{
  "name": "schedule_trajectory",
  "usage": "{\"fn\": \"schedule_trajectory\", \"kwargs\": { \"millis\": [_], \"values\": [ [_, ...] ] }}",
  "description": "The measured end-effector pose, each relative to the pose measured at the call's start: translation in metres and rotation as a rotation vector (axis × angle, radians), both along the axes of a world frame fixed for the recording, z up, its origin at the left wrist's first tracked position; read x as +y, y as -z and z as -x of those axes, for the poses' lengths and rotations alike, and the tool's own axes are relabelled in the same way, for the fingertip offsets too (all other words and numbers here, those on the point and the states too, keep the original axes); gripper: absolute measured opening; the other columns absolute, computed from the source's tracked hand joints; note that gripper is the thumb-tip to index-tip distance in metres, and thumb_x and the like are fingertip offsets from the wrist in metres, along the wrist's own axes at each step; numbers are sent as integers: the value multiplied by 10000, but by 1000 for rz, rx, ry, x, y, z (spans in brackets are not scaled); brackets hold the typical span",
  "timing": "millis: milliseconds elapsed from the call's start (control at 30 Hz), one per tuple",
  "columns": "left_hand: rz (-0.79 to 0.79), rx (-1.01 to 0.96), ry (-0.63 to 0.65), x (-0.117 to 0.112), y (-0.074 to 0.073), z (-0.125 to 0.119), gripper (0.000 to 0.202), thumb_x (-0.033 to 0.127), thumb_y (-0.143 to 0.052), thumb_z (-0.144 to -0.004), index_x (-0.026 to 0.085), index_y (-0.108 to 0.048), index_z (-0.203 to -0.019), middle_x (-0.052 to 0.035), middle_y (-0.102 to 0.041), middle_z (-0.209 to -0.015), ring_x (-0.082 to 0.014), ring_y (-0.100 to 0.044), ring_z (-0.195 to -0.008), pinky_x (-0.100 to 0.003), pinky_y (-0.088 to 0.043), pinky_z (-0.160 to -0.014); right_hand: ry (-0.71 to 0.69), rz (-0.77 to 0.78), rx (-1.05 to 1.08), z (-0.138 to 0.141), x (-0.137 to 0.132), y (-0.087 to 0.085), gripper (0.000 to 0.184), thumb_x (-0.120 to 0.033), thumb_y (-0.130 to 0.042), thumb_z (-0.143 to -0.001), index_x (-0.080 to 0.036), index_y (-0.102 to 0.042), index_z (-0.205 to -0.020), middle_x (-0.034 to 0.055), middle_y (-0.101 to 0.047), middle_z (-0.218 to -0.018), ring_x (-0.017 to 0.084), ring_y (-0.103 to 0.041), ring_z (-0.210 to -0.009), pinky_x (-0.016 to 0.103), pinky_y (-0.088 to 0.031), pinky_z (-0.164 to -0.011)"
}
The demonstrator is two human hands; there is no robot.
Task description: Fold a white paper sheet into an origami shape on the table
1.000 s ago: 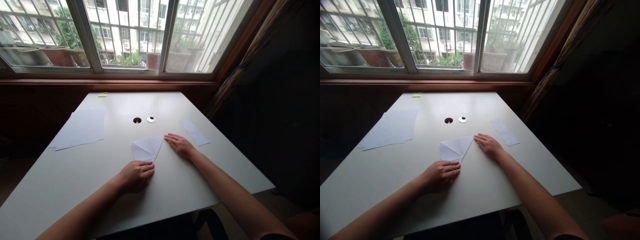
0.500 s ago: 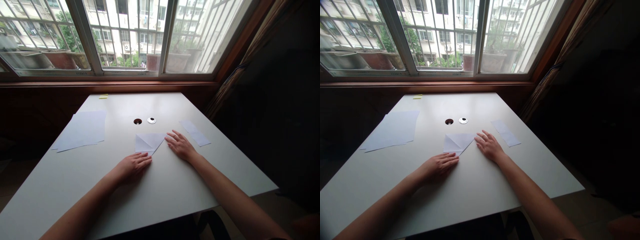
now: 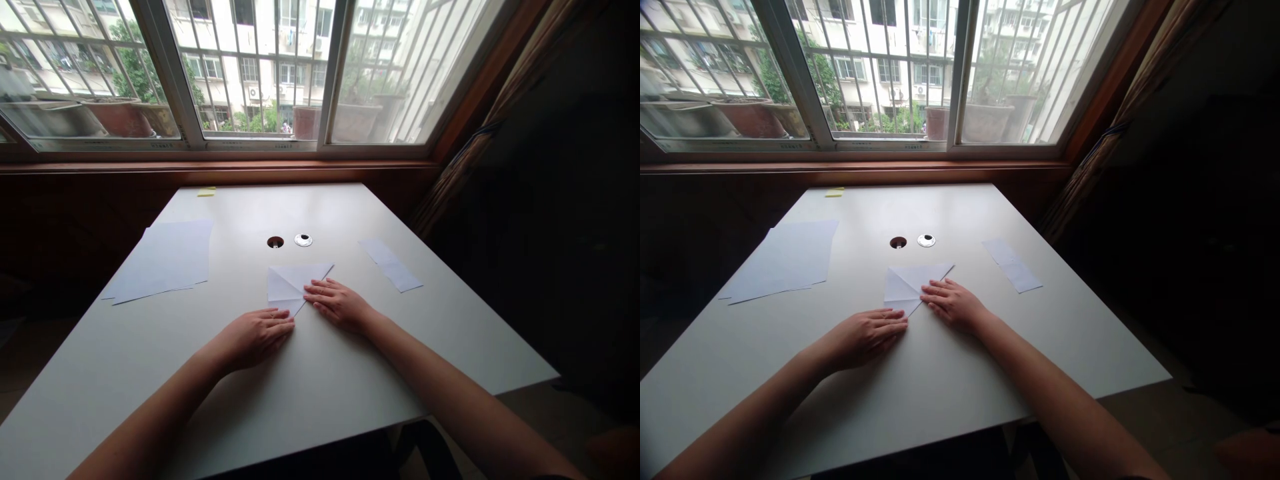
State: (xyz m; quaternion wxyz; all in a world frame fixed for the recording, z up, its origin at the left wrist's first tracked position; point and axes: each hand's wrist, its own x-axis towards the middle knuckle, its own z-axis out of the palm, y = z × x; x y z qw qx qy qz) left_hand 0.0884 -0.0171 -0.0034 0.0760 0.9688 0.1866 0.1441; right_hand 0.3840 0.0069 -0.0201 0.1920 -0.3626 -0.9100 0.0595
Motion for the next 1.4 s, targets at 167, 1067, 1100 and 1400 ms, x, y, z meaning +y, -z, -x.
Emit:
{"fn": "schedule_trajectory", "kwargs": {
  "millis": [167,1067,1100,1400],
  "values": [
    [7,-12,6,-18,-7,15,376,183,-470,-957,187,-559,-1322,-73,-654,-1288,-198,-579,-1249,-385,-446,-1123,4,7,6,0,-1,-1,377,-265,-486,-985,-326,-571,-1348,18,-568,-1400,215,-461,-1360,480,-339,-1153],
    [-195,-3,-188,-16,6,-12,379,186,-470,-952,137,-555,-1317,-121,-604,-1332,-263,-544,-1261,-412,-500,-1041,33,-64,-61,31,-43,3,489,-320,-438,-995,-163,-443,-1459,124,-462,-1487,276,-415,-1386,469,-387,-1138],
    [-198,-3,-212,-14,9,-15,363,185,-462,-957,141,-565,-1302,-119,-622,-1302,-254,-578,-1208,-405,-518,-1008,25,-70,-62,32,-45,2,483,-309,-431,-997,-161,-446,-1456,124,-459,-1490,277,-411,-1385,465,-389,-1137],
    [-182,105,-316,-14,11,-28,405,199,-479,-924,136,-537,-1320,-127,-639,-1095,-275,-572,-990,-424,-514,-857,236,-71,-101,34,-57,-2,400,-329,-473,-983,-291,-548,-1374,105,-612,-1086,268,-516,-1020,419,-470,-889]
  ]
}}
